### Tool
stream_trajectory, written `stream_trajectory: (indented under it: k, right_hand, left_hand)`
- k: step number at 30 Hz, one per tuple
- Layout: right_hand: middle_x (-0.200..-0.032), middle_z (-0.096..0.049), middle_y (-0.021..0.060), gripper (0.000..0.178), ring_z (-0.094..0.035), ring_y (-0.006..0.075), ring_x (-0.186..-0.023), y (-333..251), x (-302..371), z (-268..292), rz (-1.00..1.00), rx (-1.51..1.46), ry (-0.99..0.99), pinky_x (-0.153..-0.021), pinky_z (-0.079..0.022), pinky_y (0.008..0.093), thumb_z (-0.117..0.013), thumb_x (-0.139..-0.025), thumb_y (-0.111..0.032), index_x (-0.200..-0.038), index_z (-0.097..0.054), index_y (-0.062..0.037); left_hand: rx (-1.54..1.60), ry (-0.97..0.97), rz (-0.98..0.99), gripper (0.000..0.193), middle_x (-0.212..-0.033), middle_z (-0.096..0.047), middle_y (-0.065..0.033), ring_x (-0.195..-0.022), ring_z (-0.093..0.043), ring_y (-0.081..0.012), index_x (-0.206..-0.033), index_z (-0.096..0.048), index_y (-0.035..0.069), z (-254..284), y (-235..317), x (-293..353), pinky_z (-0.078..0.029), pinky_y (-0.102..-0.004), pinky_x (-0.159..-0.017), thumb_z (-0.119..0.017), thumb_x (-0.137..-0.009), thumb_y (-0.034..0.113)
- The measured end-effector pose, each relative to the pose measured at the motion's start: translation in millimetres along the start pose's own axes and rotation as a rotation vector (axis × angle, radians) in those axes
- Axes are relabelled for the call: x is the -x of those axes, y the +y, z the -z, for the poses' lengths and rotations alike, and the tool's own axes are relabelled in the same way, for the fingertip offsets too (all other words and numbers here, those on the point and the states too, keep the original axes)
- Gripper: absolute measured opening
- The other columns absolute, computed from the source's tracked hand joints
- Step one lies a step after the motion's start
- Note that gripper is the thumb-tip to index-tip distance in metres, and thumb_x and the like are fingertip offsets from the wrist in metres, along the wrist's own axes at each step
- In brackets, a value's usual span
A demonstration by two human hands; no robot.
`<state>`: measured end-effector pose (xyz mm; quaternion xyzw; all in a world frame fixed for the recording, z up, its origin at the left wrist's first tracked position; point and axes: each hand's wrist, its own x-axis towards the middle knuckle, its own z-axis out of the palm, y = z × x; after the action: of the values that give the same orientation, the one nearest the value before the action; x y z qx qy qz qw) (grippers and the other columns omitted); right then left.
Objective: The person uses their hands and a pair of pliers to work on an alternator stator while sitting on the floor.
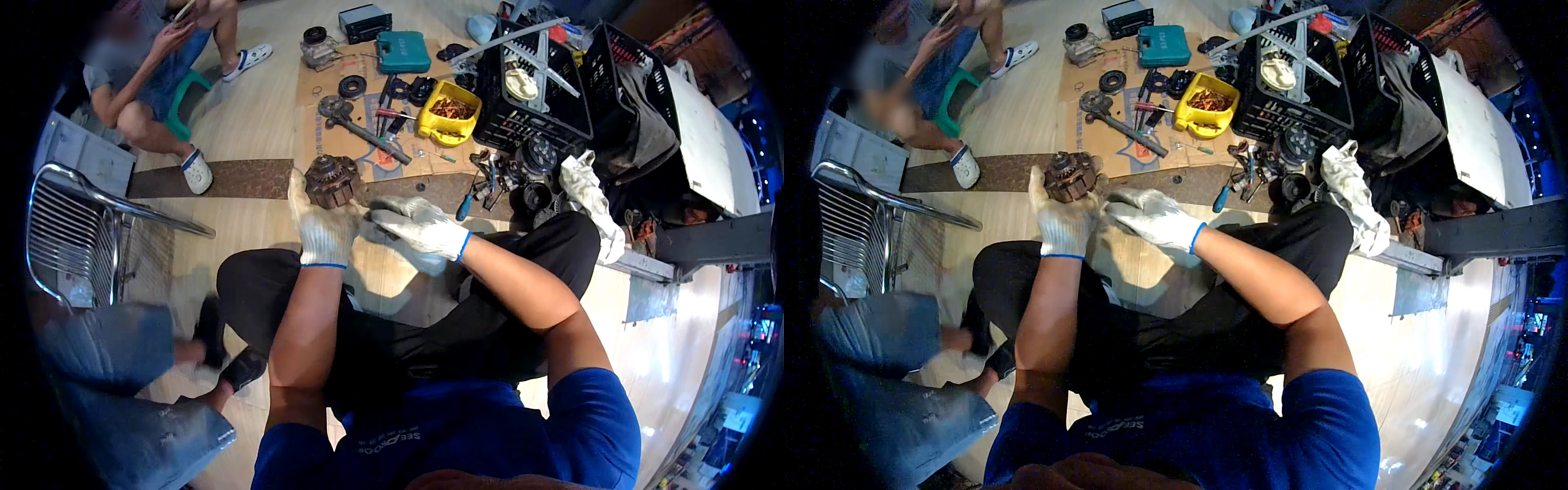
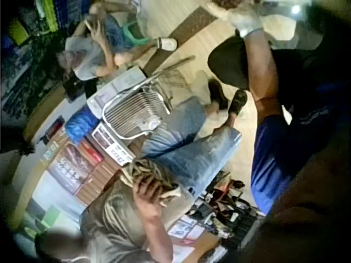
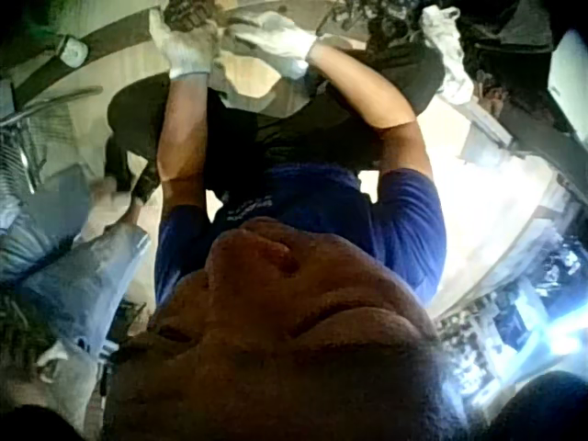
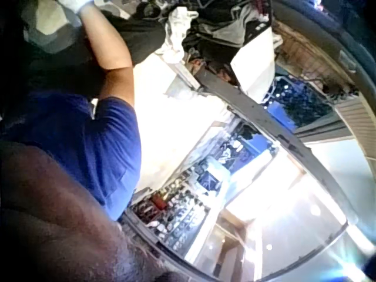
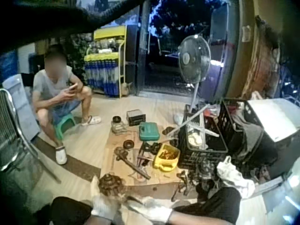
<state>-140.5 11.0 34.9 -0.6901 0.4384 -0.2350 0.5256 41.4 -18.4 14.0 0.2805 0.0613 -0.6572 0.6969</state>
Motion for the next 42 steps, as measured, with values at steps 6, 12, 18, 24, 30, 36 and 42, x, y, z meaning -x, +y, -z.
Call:
stream_trajectory:
  k: [6, 12, 18, 24, 30, 36, 42]
  right_hand:
    - [-0.088, -0.069, 0.0217, 0.037, -0.069, 0.0360, -0.081, -1, -6, 12, -0.032, 0.203, -0.094, -0.074, -0.055, 0.0427, -0.053, -0.096, -0.039, -0.114, -0.068, -0.0103]
    - [-0.082, -0.070, 0.0171, 0.030, -0.069, 0.0377, -0.075, 14, -9, 16, 0.160, 0.605, 0.312, -0.067, -0.056, 0.0466, -0.056, -0.096, -0.038, -0.097, -0.070, -0.0123]
    - [-0.075, -0.068, 0.0160, 0.029, -0.069, 0.0356, -0.069, 22, -2, 19, 0.193, 0.748, 0.410, -0.059, -0.056, 0.0462, -0.058, -0.095, -0.036, -0.099, -0.068, -0.0097]
    - [-0.076, -0.067, 0.0162, 0.021, -0.067, 0.0371, -0.069, 7, 13, 26, 0.196, 0.612, 0.410, -0.060, -0.054, 0.0464, -0.062, -0.093, -0.030, -0.099, -0.069, -0.0107]
    - [-0.079, -0.068, 0.0162, 0.020, -0.067, 0.0376, -0.072, -16, 30, 38, 0.162, 0.641, 0.333, -0.061, -0.053, 0.0454, -0.063, -0.092, -0.027, -0.098, -0.070, -0.0103]
    - [-0.079, -0.068, 0.0154, 0.020, -0.067, 0.0361, -0.072, -15, 34, 53, 0.146, 0.621, 0.372, -0.061, -0.053, 0.0446, -0.063, -0.092, -0.027, -0.098, -0.069, -0.0087]
    - [-0.085, -0.069, 0.0141, 0.019, -0.068, 0.0362, -0.075, -25, 44, 49, 0.141, 0.595, 0.332, -0.064, -0.054, 0.0445, -0.064, -0.092, -0.026, -0.099, -0.069, -0.0086]
  left_hand:
    - [-0.108, -0.115, 0.089, 0.060, -0.115, -0.066, -0.0207, -0.100, -0.066, -0.0423, -0.126, -0.057, 0.003, 7, -1, 10, -0.055, -0.0580, -0.085, -0.037, -0.101, 0.054]
    - [-0.057, -0.128, 0.129, 0.058, -0.114, -0.067, -0.0221, -0.100, -0.067, -0.0414, -0.123, -0.059, 0.002, 0, -3, 9, -0.055, -0.0574, -0.088, -0.040, -0.101, 0.052]
    - [-0.013, -0.198, 0.190, 0.059, -0.115, -0.066, -0.0248, -0.103, -0.066, -0.0411, -0.123, -0.059, 0.000, 1, -9, 1, -0.054, -0.0577, -0.091, -0.042, -0.100, 0.052]
    - [0.018, -0.143, 0.248, 0.065, -0.115, -0.066, -0.0254, -0.103, -0.064, -0.0438, -0.121, -0.059, -0.001, 2, -18, -2, -0.052, -0.0611, -0.090, -0.037, -0.100, 0.056]
    - [-0.134, -0.132, 0.168, 0.067, -0.116, -0.065, -0.0253, -0.104, -0.063, -0.0443, -0.125, -0.056, 0.000, 13, -13, -17, -0.052, -0.0620, -0.088, -0.033, -0.100, 0.057]
    - [-0.242, -0.166, 0.128, 0.064, -0.117, -0.065, -0.0242, -0.104, -0.063, -0.0434, -0.128, -0.054, 0.000, 11, -14, -12, -0.053, -0.0610, -0.088, -0.032, -0.102, 0.054]
    - [-0.300, -0.088, 0.034, 0.057, -0.118, -0.064, -0.0207, -0.105, -0.065, -0.0364, -0.131, -0.053, 0.002, 12, -15, -13, -0.056, -0.0547, -0.087, -0.042, -0.102, 0.049]
